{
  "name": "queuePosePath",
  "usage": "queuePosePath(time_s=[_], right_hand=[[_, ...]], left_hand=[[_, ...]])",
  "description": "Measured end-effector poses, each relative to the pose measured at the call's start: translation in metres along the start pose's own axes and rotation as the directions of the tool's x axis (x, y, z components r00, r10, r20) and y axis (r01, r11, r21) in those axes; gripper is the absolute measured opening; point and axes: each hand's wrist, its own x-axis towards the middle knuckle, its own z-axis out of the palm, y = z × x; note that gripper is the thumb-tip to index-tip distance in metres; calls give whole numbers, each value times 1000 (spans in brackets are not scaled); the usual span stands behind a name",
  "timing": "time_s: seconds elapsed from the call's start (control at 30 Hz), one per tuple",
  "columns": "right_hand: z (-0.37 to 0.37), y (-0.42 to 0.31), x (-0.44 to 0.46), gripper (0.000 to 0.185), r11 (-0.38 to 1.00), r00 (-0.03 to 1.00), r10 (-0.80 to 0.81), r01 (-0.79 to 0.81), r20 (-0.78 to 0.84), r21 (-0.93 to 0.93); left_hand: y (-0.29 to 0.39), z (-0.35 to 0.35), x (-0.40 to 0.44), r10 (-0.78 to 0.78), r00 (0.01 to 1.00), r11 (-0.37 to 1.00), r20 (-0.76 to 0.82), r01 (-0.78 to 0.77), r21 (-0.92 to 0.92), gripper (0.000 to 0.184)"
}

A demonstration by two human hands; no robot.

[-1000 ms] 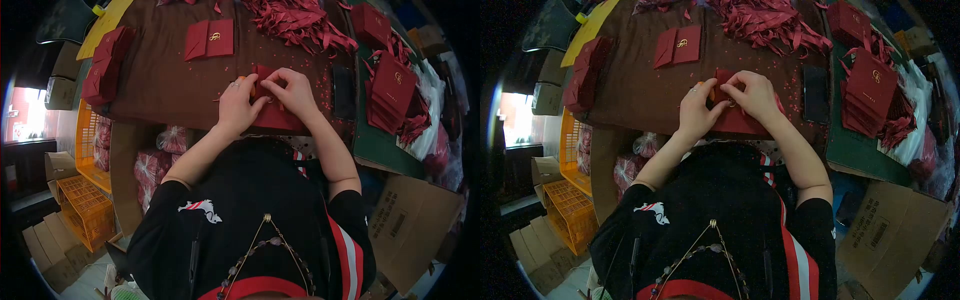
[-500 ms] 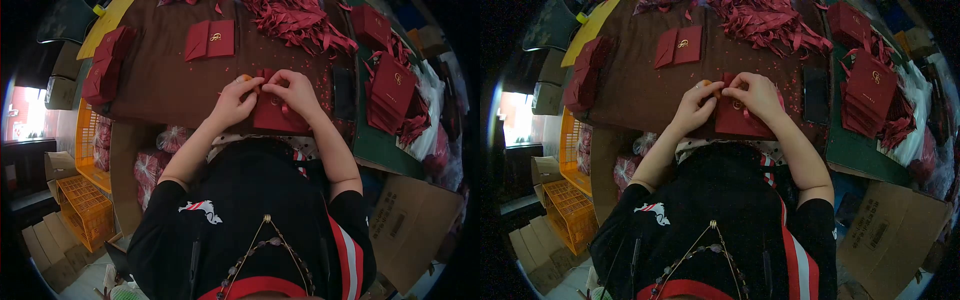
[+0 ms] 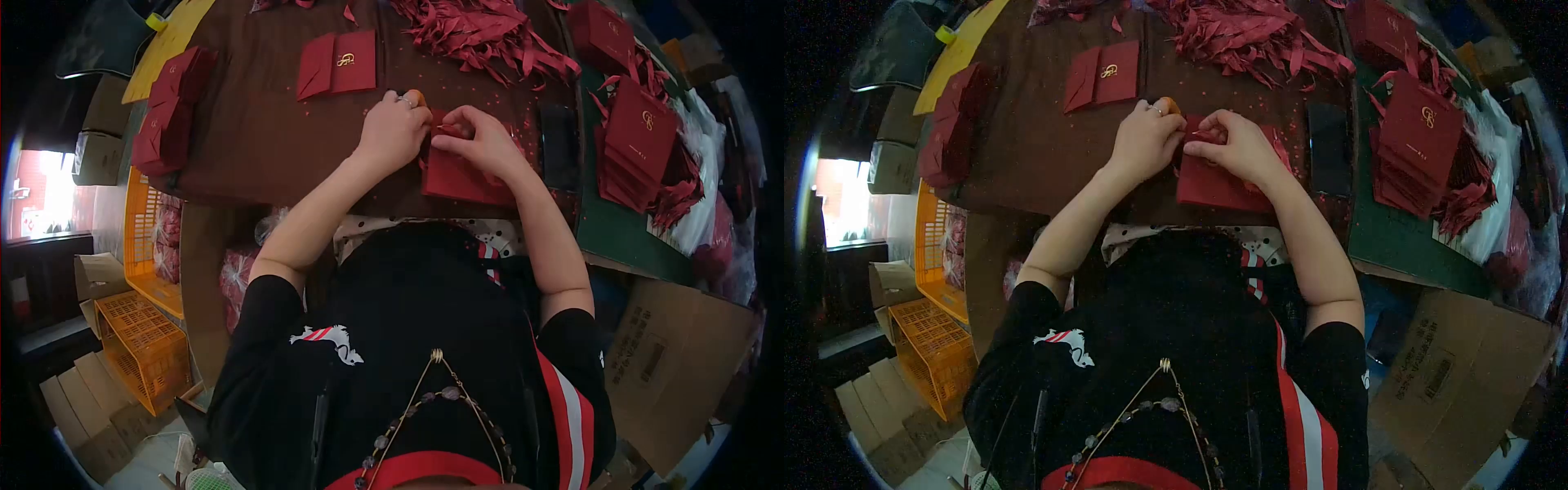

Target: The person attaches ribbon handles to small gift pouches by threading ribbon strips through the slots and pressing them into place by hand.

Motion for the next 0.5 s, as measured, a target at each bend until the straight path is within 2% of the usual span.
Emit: queuePosePath(time_s=[0.03, 0.1, 0.13, 0.2, 0.27, 0.33, 0.37, 0.4, 0.43, 0.5], right_hand=[[0, 7, 2, 52, 1000, 1000, 5, -5, -2, 3], [0, 26, 10, 60, 903, 959, -252, 186, -126, -388], [-4, 24, 9, 62, 935, 971, -202, 154, -126, -319], [-5, 24, 9, 61, 927, 969, -214, 160, -127, -338], [-5, 22, 8, 61, 920, 965, -225, 163, -138, -356], [-4, 19, 8, 61, 901, 973, -198, 134, -116, -413], [-4, 19, 7, 61, 899, 973, -200, 135, -118, -417], [-4, 20, 7, 58, 932, 976, -177, 124, -128, -340], [-5, 22, 6, 56, 959, 979, -150, 111, -137, -263], [-17, 32, 11, 51, 977, 996, -56, 69, -69, 200]], left_hand=[[-2, -4, 3, 12, 999, 994, 37, -16, 106, 9], [-12, -22, 7, -26, 995, 956, 94, -2, 293, 9], [-23, -32, 4, -77, 992, 946, 95, 43, 320, 9], [-39, -54, -1, -204, 973, 901, 107, 143, 410, 12], [-58, -60, -10, -296, 955, 884, -35, 287, 369, 14], [-53, -62, -15, -280, 956, 900, -91, 294, 321, 18], [-42, -56, -21, -244, 952, 907, -185, 291, 305, 23], [-25, -53, -25, -208, 937, 913, -279, 289, 289, 29], [-6, -49, -30, -185, 958, 958, -219, 226, 177, 34], [28, -31, -41, -84, 986, 995, -145, 76, -58, 40]])
